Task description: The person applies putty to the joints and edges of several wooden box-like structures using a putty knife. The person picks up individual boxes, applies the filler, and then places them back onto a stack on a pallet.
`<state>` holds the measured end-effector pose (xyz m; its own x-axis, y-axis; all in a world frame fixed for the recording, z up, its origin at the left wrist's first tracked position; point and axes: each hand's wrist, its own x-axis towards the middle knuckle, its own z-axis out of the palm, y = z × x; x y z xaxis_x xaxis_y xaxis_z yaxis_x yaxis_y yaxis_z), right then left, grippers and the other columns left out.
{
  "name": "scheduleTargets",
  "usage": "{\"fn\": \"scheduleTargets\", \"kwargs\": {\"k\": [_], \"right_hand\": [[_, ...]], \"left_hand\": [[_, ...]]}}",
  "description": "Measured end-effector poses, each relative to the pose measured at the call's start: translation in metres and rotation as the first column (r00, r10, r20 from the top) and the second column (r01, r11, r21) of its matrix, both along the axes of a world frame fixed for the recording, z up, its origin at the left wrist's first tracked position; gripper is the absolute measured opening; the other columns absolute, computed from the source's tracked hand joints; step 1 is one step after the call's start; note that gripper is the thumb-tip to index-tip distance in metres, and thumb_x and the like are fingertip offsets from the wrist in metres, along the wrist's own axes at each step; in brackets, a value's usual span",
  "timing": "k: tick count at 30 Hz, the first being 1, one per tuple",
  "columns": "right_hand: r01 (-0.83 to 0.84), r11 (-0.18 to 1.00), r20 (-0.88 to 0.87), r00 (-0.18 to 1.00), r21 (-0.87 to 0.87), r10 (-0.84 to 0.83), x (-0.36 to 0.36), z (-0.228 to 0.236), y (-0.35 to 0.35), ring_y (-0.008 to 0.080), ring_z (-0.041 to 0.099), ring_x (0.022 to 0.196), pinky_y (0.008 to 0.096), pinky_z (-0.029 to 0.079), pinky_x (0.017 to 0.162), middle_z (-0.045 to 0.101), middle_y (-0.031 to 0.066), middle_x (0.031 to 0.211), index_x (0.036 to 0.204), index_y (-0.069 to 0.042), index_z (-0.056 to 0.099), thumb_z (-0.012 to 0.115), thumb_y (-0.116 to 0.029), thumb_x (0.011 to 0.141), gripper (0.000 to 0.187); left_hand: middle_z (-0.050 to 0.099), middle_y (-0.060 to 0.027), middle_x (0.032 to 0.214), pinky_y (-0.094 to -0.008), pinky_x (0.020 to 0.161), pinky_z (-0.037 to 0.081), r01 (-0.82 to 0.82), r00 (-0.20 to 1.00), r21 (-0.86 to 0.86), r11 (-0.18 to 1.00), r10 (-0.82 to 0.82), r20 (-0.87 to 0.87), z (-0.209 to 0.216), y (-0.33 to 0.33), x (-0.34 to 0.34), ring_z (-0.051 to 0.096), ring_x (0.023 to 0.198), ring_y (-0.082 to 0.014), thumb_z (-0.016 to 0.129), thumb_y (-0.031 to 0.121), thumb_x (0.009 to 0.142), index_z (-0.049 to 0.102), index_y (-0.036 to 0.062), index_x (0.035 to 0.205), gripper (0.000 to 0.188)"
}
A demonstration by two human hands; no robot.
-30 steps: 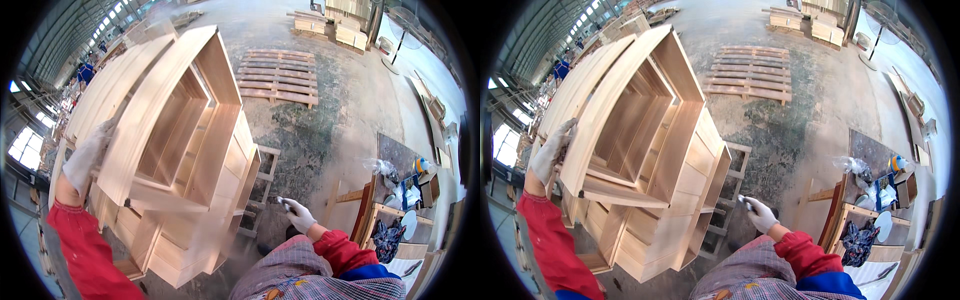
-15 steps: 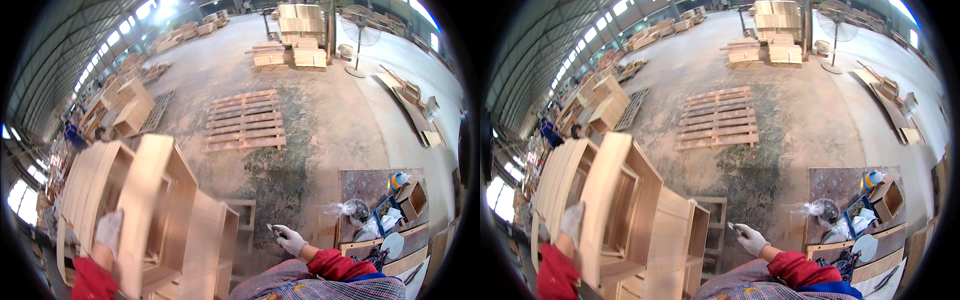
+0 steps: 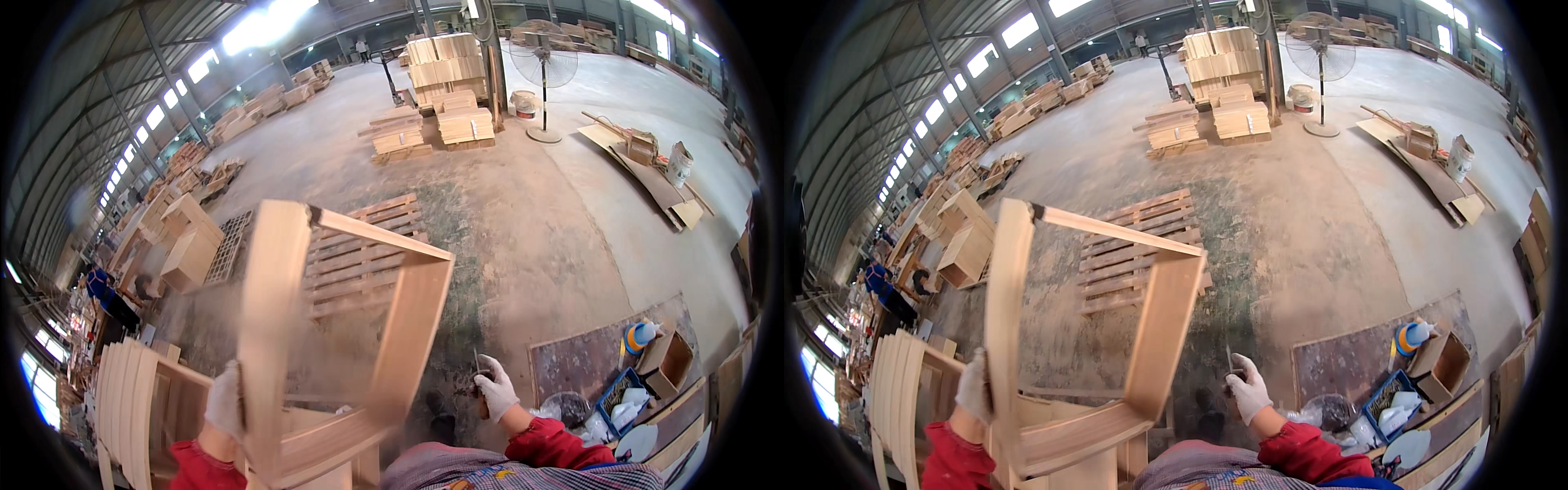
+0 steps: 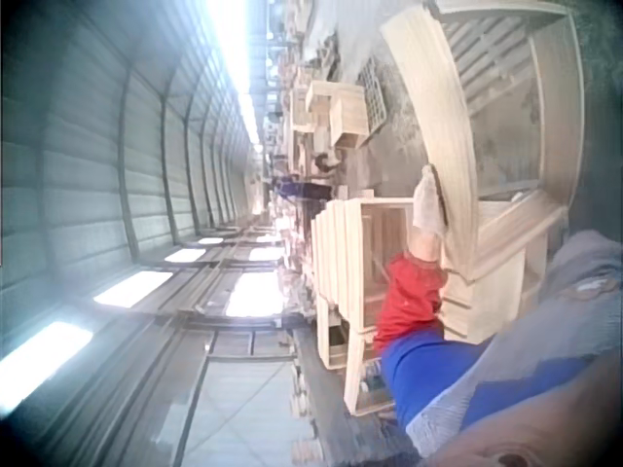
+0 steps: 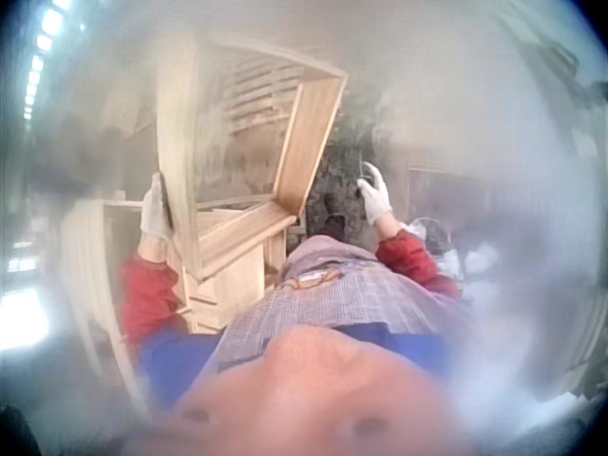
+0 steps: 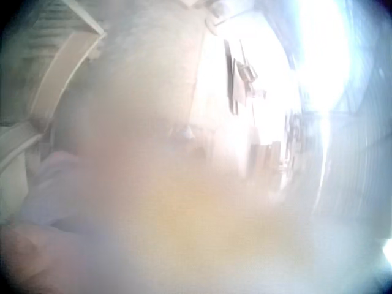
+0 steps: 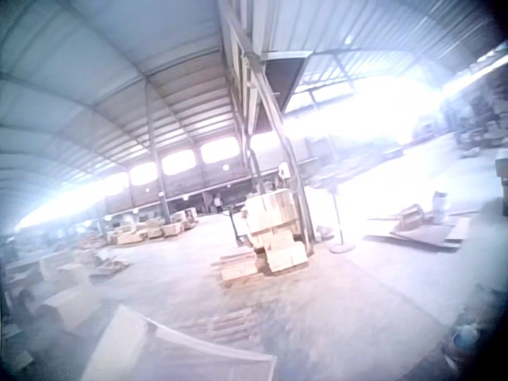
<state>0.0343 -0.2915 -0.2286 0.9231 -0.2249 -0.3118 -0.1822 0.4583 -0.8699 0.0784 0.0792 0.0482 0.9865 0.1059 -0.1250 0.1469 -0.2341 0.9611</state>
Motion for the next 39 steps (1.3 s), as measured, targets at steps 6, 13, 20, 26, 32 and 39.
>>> {"fn": "scheduleTargets", "kwargs": {"k": [6, 13, 20, 26, 32, 39], "right_hand": [[0.26, 0.966, 0.003, 0.966, 0.002, -0.26, 0.087, -0.016, -0.064, 0.0176, 0.057, 0.069, 0.0324, 0.051, 0.06, 0.056, 0.0078, 0.088, 0.137, -0.009, 0.038, 0.052, 0.0, 0.087, 0.053], [0.562, 0.827, -0.168, 0.817, 0.022, -0.551, 0.178, -0.014, -0.142, 0.0173, 0.055, 0.068, 0.034, 0.051, 0.059, 0.053, 0.0083, 0.089, 0.137, -0.013, 0.037, 0.048, 0.001, 0.088, 0.052], [0.656, 0.754, -0.224, 0.74, 0.034, -0.634, 0.265, -0.033, -0.206, 0.017, 0.055, 0.068, 0.0339, 0.051, 0.059, 0.052, 0.0088, 0.092, 0.139, -0.014, 0.034, 0.046, 0.001, 0.088, 0.054], [0.636, 0.769, -0.248, 0.757, 0.066, -0.604, 0.391, -0.057, -0.301, 0.0169, 0.054, 0.065, 0.0334, 0.051, 0.058, 0.053, 0.0074, 0.086, 0.139, -0.013, 0.033, 0.047, 0.001, 0.089, 0.054], [0.422, 0.906, -0.139, 0.897, -0.013, -0.42, 0.567, -0.002, -0.383, 0.0167, 0.056, 0.069, 0.0324, 0.051, 0.061, 0.055, 0.0072, 0.087, 0.138, -0.009, 0.036, 0.048, -0.002, 0.091, 0.05], [0.282, 0.952, -0.134, 0.955, 0.119, -0.266, 0.71, -0.019, -0.411, 0.0197, 0.058, 0.071, 0.0358, 0.053, 0.062, 0.057, 0.0085, 0.09, 0.136, -0.012, 0.039, 0.051, -0.004, 0.092, 0.047]], "left_hand": [[0.061, -0.0004, 0.083, -0.0259, 0.061, 0.047, -0.062, 0.994, -0.406, 0.912, 0.021, -0.105, -0.116, -0.057, 0.134, 0.056, 0.07, -0.0102, 0.048, 0.027, 0.099, 0.064, 0.0044, 0.09, 0.029], [0.043, 0.0086, 0.066, -0.0251, 0.05, 0.027, 0.142, 0.978, -0.045, 0.989, -0.133, 0.158, -0.217, -0.07, 0.261, 0.036, 0.062, -0.004, 0.05, 0.031, 0.098, 0.05, 0.0073, 0.069, 0.037], [0.055, 0.0003, 0.079, -0.0259, 0.061, 0.041, 0.091, 0.972, -0.331, 0.939, -0.011, 0.236, -0.258, -0.133, 0.404, 0.05, 0.072, -0.0096, 0.046, 0.041, 0.098, 0.057, 0.0032, 0.084, 0.041], [0.057, 0.0002, 0.078, -0.0283, 0.058, 0.042, -0.023, 0.96, -0.404, 0.914, 0.133, 0.246, -0.285, -0.203, 0.512, 0.053, 0.07, -0.0109, 0.045, 0.035, 0.1, 0.059, 0.0013, 0.084, 0.04], [0.062, -0.0034, 0.082, -0.0288, 0.059, 0.043, -0.096, 0.979, -0.299, 0.949, 0.144, 0.141, -0.235, -0.297, 0.605, 0.055, 0.071, -0.0127, 0.044, 0.029, 0.1, 0.059, -0.0022, 0.089, 0.037], [0.057, 0.0002, 0.079, -0.0256, 0.059, 0.041, -0.243, 0.964, -0.286, 0.927, 0.265, 0.04, -0.214, -0.361, 0.706, 0.05, 0.067, -0.0088, 0.048, 0.038, 0.098, 0.059, 0.0026, 0.085, 0.039]]}}
